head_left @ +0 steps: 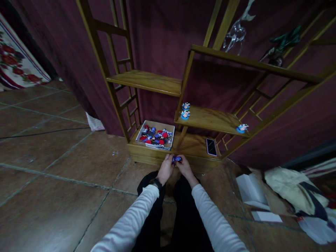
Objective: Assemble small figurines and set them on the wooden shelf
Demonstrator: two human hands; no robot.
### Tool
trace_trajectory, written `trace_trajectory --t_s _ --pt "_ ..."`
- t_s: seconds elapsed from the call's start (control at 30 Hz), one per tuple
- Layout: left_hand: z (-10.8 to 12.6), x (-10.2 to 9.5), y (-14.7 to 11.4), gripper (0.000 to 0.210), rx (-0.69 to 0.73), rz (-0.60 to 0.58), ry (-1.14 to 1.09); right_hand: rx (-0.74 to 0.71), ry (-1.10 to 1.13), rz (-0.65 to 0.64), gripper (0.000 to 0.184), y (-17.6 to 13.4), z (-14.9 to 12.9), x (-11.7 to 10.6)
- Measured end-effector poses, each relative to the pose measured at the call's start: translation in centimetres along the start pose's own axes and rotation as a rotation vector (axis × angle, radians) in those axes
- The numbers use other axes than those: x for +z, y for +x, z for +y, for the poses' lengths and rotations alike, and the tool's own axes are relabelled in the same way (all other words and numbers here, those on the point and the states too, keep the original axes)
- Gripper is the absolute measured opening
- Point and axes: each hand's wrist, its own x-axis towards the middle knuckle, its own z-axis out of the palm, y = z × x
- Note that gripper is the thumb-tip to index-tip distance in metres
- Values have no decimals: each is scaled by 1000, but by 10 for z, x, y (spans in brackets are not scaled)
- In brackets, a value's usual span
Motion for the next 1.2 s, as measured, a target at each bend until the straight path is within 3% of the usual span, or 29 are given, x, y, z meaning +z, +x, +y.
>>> trace_trajectory --t_s 0.33,0.83,1.0,1.1,1.2 --pt "-6 1 4 47 -24 8 69 -15 -59 -55 25 5 14 -1" --pt "-8 0 8 40 -67 -9 44 0 -52 -87 22 5 8 -4" --pt "-14 2 8 42 -113 0 -111 42 39 -58 24 2 4 -2" --pt "-19 4 10 43 -194 12 -342 62 179 -59 28 1 -2 -2" --pt "-21 3 11 43 -293 -51 -602 92 284 -70 29 -1 -8 -3"
